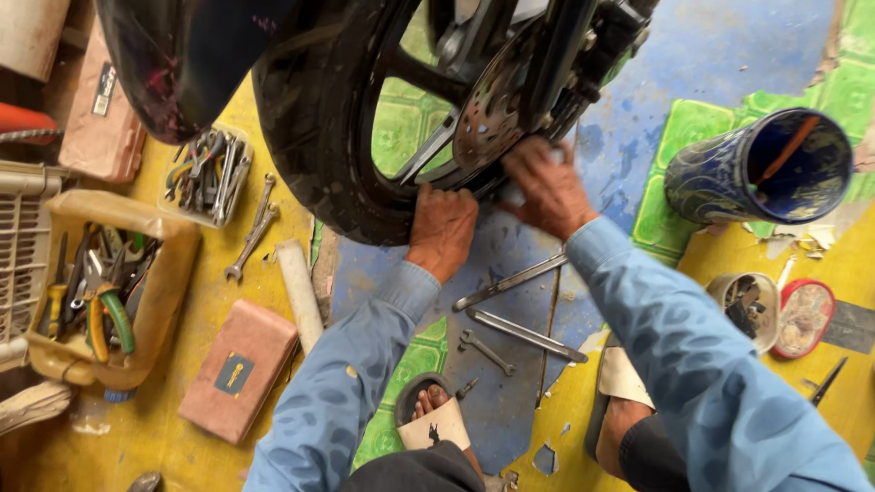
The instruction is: The person uses a tire lever to pry the edge of a motorcycle tire away from the rim, working around the circumference to loosen the bead. They repeatedly insert the lever between the tire and rim, lever the bead outward, and reposition the tool to continue the process.
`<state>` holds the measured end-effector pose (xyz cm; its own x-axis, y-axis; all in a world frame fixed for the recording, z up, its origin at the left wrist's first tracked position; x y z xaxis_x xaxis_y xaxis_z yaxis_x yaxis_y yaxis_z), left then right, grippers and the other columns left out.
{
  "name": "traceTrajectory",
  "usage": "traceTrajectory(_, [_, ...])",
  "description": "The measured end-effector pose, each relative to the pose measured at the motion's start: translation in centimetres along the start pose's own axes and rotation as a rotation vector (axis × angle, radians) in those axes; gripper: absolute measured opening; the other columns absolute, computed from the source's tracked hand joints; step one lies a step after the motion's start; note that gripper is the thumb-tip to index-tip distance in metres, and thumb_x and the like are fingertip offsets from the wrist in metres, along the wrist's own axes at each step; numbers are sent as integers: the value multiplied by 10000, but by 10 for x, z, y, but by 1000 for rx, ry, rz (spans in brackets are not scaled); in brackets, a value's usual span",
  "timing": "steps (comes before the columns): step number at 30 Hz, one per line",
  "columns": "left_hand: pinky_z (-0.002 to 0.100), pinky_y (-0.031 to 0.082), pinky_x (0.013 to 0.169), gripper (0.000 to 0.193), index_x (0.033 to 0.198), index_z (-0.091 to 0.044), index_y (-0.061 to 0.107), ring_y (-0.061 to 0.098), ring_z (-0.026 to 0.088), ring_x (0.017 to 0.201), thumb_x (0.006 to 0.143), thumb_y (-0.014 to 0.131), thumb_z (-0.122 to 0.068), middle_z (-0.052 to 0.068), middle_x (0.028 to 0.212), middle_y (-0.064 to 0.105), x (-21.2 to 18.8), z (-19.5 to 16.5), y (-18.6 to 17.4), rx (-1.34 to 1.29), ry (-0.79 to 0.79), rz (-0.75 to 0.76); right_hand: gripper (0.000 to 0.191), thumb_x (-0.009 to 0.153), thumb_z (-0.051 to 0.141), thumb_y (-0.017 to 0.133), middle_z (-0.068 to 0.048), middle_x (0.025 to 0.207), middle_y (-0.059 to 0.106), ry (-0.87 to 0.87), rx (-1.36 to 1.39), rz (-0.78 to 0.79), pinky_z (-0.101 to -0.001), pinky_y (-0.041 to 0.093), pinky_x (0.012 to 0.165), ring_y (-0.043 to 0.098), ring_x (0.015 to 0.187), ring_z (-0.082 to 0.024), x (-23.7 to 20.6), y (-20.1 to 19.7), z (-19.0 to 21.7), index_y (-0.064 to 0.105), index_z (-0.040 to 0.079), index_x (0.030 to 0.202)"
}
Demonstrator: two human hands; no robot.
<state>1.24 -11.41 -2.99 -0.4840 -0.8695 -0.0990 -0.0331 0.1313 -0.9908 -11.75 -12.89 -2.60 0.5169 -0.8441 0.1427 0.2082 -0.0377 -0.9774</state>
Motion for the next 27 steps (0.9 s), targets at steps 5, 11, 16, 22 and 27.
traceTrajectory(5, [446, 470, 960, 80, 864, -104, 677, 710, 259, 788, 799, 706, -140, 109, 767, 725, -3, -3, -3, 57, 55, -36, 651, 788, 471, 831, -79, 1288, 618, 20, -16, 1, -538, 327, 1043, 494, 1310, -273, 1, 1, -12, 660, 93, 1290])
traceTrajectory(11, [454, 469, 967, 30, 858, -100, 675, 700, 259, 786, 853, 690, -126, 104, 764, 711, -6, 0, -4, 20, 49, -50, 588, 819, 456, 832, -79, 1250, 640, 5, 108, 62, -492, 357, 1003, 492, 1297, -272, 3, 7, -11, 687, 113, 1274])
traceTrajectory(16, [442, 472, 958, 46, 844, -100, 681, 697, 250, 764, 860, 656, -136, 99, 750, 708, -5, -1, -1, 58, 55, -24, 517, 754, 487, 846, -57, 1175, 657, 174, 107, 434, -545, 351, 1051, 495, 1279, -274, 17, 30, -24, 742, 183, 1159])
traceTrajectory(22, [417, 471, 907, 47, 852, -102, 682, 691, 241, 764, 858, 645, -132, 91, 760, 708, -8, -1, -7, 67, 66, -76, 481, 679, 456, 865, -140, 1320, 560, 221, -80, 698, -691, 161, 1128, 384, 1371, -391, 32, 55, -23, 791, 196, 1078])
traceTrajectory(27, [400, 466, 885, 46, 848, -106, 673, 686, 232, 746, 830, 643, -135, 92, 748, 704, -9, -2, -12, 92, 84, -53, 469, 847, 457, 803, -123, 1240, 585, 186, 49, 560, -690, 229, 1167, 492, 1248, -328, 22, 53, -21, 742, 182, 1222])
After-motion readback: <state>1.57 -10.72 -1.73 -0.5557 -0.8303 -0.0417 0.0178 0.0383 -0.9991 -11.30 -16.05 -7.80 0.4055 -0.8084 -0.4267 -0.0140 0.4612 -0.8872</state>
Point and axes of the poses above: each hand's wrist, its own x-axis towards the middle knuckle, its own y-axis out of the palm, z = x × y, the point moved 8 cm from there along x, towards the middle knuckle
